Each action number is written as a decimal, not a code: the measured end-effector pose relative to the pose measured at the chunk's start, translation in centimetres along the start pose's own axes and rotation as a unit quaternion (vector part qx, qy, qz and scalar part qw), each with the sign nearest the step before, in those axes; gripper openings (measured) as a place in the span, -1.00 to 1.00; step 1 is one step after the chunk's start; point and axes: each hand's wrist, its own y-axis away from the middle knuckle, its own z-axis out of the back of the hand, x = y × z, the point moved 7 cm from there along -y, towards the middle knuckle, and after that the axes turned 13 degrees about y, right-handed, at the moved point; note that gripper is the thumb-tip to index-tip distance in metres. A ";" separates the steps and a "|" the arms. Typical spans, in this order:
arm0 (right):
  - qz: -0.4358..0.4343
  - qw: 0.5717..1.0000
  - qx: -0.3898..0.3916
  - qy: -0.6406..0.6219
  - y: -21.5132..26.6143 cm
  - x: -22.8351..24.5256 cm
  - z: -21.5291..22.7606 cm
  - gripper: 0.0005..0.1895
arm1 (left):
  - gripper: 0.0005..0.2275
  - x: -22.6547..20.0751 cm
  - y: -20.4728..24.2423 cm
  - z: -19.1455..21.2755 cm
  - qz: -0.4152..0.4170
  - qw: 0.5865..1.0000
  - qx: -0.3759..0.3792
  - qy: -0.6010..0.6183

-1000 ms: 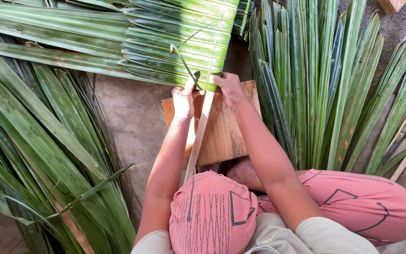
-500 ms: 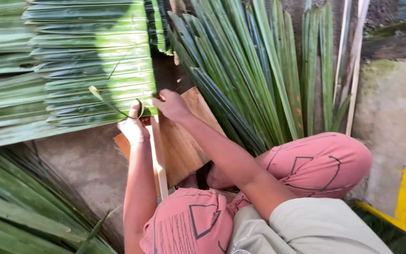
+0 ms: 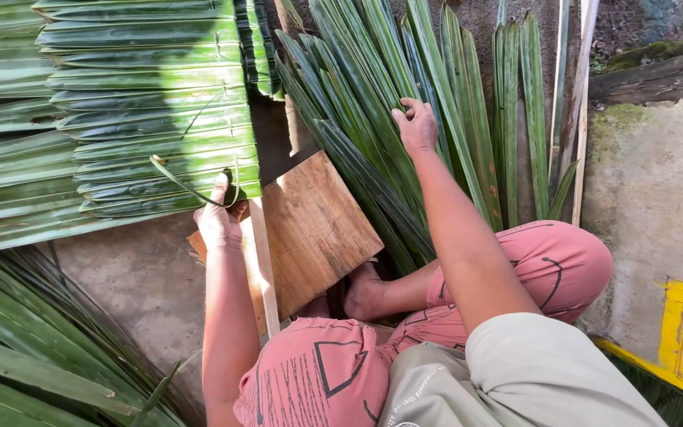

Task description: Weaving palm leaves over a wooden spine to create a thatched panel

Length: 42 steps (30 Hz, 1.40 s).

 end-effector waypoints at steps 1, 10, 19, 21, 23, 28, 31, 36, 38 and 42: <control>-0.002 1.000 0.001 0.000 -0.3 -0.1 -0.1 -0.68 | -0.69 -0.2 0.4 -0.2 0.001 1.000 -0.001 -0.003; -0.037 0.994 0.076 0.076 0.6 1.7 2.2 -0.46 | -0.45 -2.1 2.1 2.3 -0.027 0.998 0.000 -0.061; 0.055 0.995 -0.047 0.065 2.5 3.6 3.8 -0.41 | -0.50 -3.8 5.6 7.4 -0.069 0.994 0.028 -0.078; 0.074 0.992 -0.064 0.083 3.1 4.8 4.5 -0.40 | -0.58 -4.1 6.7 7.5 -0.080 0.993 0.033 -0.080; 0.059 0.994 -0.064 0.064 2.9 4.7 4.6 -0.42 | -0.61 -4.1 7.4 7.1 -0.082 0.993 0.032 -0.075; -0.017 0.999 -0.006 -0.050 1.1 5.6 6.3 -0.66 | -0.68 -5.1 9.2 6.2 -0.105 0.991 0.041 -0.075; 0.203 0.955 -0.083 -0.200 2.6 15.0 15.8 -0.60 | -0.71 -5.1 10.5 6.0 -0.092 0.993 0.076 -0.020; 0.268 0.852 0.362 -0.266 14.2 30.3 24.5 -0.71 | -0.77 -5.5 15.8 4.2 -0.052 0.968 0.231 -0.082; 0.320 0.828 0.407 -0.216 17.8 31.8 19.9 -0.81 | -0.63 -3.5 15.7 5.8 -0.045 0.955 0.290 -0.036; 0.252 0.802 0.533 -0.096 22.1 29.4 6.3 -0.78 | -0.76 -4.1 14.8 5.0 -0.057 0.972 0.220 0.062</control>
